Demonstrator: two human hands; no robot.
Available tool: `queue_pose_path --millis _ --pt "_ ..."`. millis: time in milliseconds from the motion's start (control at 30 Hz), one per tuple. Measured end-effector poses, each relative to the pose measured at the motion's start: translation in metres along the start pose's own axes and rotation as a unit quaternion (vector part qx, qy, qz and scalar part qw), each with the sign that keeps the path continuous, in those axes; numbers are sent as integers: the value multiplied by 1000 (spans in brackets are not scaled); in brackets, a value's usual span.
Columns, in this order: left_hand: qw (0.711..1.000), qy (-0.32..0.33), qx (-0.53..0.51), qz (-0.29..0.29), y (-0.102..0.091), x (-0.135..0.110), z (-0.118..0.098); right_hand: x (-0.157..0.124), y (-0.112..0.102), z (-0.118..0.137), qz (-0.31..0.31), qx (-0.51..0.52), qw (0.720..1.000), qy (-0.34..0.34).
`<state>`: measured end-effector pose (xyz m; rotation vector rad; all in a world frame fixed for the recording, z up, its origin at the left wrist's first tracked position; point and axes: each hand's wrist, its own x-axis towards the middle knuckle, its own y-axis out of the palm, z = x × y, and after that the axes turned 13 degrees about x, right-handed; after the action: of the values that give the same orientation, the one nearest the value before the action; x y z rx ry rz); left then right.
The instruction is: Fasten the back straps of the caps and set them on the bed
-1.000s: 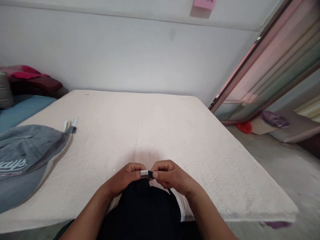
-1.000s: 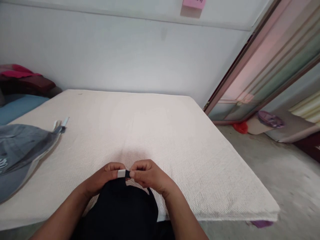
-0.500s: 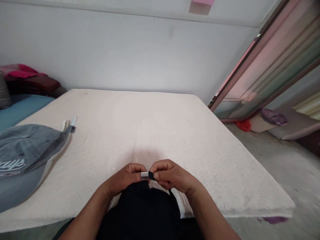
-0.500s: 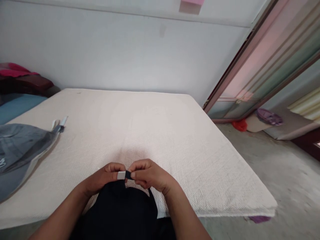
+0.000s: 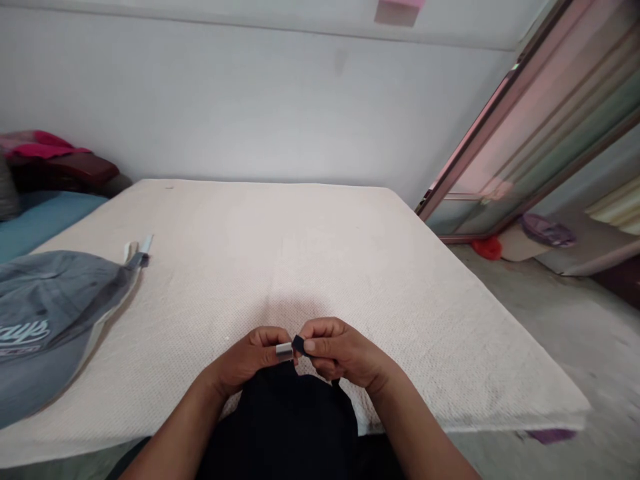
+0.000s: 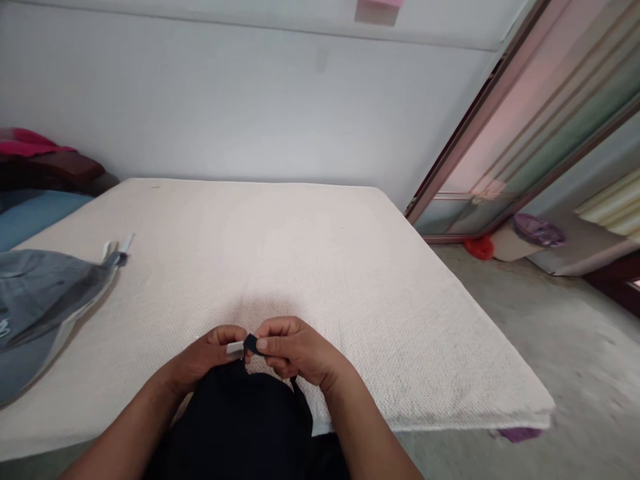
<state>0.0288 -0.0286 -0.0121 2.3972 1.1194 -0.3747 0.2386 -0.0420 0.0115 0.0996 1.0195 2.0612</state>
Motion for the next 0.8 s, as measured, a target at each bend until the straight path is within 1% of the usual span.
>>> queue_pose_path --millis 133,233,467,600,800 --pt "1000 10 -15 2 -3 2 4 0 4 1 -6 -27 1000 6" --pt "1000 10 -13 3 -5 4 6 0 5 1 -14 -30 999 -3" --pt "1000 3 -5 -29 -7 4 9 0 3 -1 -24 6 999 -19" --pt "1000 7 -14 -20 -7 4 10 1 4 -2 -20 14 1000 -9" --pt "1000 9 -23 -16 -6 4 9 2 4 -3 -29 31 999 -11"
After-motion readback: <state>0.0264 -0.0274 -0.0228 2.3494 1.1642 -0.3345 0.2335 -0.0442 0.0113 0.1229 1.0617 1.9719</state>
